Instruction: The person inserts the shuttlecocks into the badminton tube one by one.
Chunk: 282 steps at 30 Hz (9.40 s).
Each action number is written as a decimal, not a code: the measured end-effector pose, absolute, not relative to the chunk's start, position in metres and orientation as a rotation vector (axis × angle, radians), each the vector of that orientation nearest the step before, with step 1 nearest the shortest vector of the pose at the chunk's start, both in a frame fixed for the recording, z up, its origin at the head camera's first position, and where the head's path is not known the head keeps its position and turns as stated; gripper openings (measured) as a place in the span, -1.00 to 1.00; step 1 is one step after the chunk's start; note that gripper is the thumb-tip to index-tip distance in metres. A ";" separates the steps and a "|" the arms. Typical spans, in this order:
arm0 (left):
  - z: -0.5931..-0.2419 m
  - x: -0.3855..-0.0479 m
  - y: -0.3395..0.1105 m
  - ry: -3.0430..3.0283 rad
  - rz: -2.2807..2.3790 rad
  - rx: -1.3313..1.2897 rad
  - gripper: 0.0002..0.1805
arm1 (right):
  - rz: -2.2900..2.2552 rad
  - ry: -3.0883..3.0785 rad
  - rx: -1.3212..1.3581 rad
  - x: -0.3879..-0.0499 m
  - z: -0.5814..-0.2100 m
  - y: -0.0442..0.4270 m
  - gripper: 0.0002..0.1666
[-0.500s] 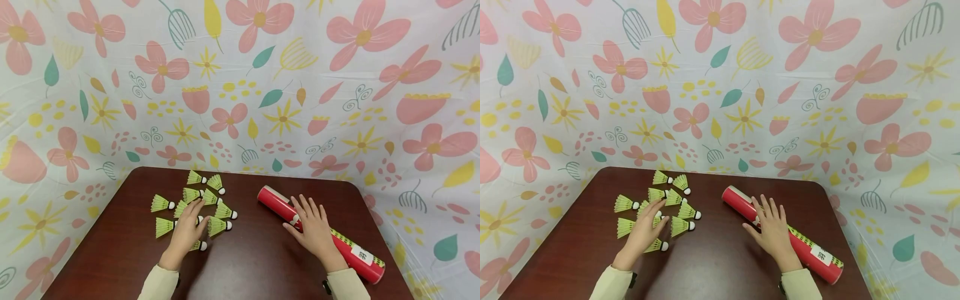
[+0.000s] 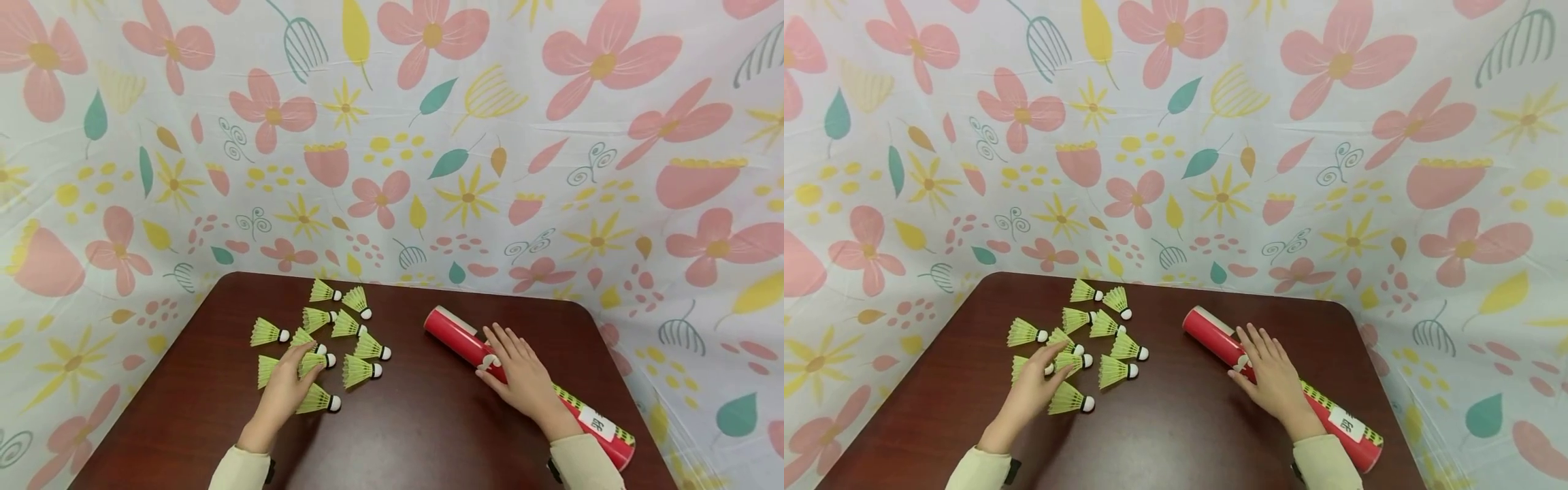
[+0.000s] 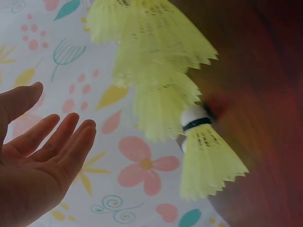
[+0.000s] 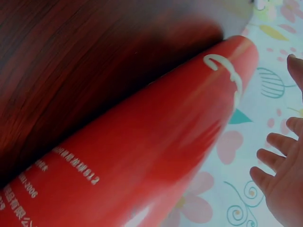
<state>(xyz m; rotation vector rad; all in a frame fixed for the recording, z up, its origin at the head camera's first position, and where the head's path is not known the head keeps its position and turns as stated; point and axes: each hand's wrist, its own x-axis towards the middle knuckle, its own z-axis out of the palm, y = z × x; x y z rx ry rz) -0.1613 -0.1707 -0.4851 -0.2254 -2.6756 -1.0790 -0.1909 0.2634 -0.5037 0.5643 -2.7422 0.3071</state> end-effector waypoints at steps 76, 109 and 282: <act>-0.515 -0.139 -0.211 -2.675 -1.260 0.007 -0.95 | 0.110 -2.689 0.876 -0.208 -0.543 0.277 0.16; -0.438 -0.205 -0.188 -2.566 -1.319 -0.191 -0.91 | 0.209 -2.644 0.944 -0.196 -0.510 0.240 0.24; -0.494 -0.204 -0.164 -2.635 -1.396 -0.137 -0.96 | 0.249 -2.599 1.015 -0.190 -0.516 0.211 0.26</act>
